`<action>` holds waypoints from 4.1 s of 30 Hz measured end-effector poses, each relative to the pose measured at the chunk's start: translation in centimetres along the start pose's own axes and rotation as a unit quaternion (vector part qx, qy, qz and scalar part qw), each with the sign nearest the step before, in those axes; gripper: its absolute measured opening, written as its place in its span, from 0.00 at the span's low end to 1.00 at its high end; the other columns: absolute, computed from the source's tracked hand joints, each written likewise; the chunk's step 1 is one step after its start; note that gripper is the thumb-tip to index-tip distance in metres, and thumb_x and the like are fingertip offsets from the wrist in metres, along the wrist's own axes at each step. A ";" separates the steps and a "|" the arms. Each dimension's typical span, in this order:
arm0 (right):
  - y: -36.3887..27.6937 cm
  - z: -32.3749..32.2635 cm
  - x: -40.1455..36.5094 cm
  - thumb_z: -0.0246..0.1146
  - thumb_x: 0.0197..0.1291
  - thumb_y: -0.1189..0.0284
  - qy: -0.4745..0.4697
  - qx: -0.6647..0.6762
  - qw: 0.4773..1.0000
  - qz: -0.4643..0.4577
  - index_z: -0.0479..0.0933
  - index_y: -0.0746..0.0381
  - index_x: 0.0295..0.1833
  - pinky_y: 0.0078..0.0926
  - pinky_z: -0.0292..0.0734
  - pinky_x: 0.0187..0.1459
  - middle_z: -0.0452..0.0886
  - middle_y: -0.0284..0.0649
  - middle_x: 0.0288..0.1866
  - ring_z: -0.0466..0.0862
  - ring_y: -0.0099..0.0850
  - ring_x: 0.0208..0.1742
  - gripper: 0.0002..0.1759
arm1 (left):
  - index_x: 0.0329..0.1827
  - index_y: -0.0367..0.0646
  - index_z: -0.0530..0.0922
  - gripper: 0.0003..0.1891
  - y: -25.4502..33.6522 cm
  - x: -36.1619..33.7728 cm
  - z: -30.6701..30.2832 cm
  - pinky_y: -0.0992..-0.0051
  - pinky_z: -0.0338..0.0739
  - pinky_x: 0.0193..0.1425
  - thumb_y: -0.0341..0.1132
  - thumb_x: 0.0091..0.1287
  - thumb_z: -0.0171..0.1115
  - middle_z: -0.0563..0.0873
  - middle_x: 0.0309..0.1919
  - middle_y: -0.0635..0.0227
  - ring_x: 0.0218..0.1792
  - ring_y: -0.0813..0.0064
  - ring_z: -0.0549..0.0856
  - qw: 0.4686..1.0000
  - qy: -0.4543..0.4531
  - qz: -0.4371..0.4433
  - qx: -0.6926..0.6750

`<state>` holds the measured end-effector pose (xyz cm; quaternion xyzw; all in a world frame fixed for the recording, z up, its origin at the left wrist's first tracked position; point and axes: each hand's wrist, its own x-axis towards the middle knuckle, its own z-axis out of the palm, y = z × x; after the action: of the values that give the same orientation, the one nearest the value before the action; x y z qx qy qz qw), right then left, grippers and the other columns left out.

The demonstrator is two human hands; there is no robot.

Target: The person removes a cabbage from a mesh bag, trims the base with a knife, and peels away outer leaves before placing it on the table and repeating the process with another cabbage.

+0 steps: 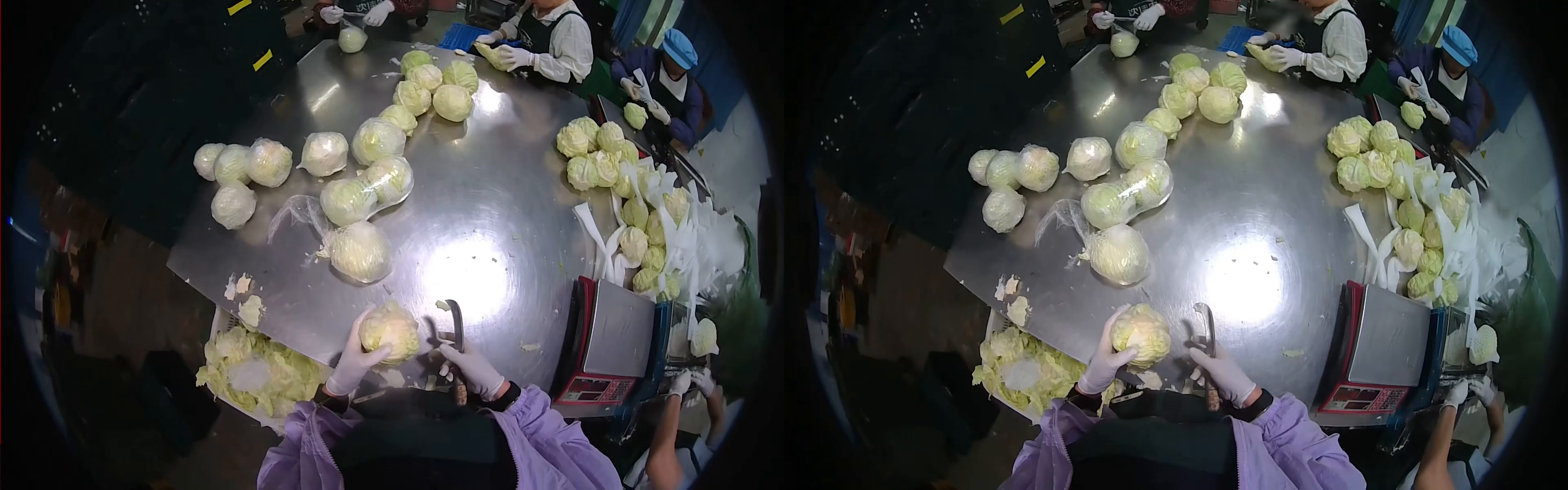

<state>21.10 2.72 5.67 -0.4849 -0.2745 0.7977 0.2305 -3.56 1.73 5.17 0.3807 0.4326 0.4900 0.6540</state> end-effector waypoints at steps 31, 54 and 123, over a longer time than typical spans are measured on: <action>2.6 -1.0 5.8 0.55 0.63 0.68 0.093 -0.516 0.837 -0.157 0.71 0.64 0.50 0.41 0.77 0.39 0.82 0.52 0.39 0.83 0.47 0.38 0.13 | 0.70 0.31 0.55 0.48 -3.8 2.3 -2.3 0.69 0.71 0.63 0.39 0.52 0.77 0.70 0.61 0.53 0.62 0.69 0.72 0.970 -0.018 -0.022 0.240; -5.3 6.2 -2.0 0.65 0.58 0.75 -0.013 -0.071 0.975 -0.211 0.67 0.63 0.68 0.15 0.75 0.35 0.79 0.36 0.55 0.76 0.15 0.32 0.31 | 0.77 0.43 0.47 0.54 2.5 -1.3 -0.2 0.53 0.60 0.74 0.77 0.58 0.43 0.59 0.72 0.52 0.71 0.54 0.64 0.958 0.045 -0.056 -0.276; 0.3 -2.8 9.9 0.51 0.70 0.58 0.302 -0.538 0.718 -0.322 0.77 0.61 0.39 0.39 0.74 0.26 0.79 0.48 0.22 0.81 0.43 0.22 0.18 | 0.63 0.34 0.68 0.30 -3.7 4.2 -0.3 0.71 0.74 0.57 0.44 0.64 0.66 0.79 0.53 0.56 0.54 0.67 0.80 0.979 0.074 -0.084 0.171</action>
<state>19.43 9.35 -2.04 -0.6248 -0.7128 0.2044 0.2446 -2.05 4.94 0.83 0.4115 0.5881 0.3788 0.5842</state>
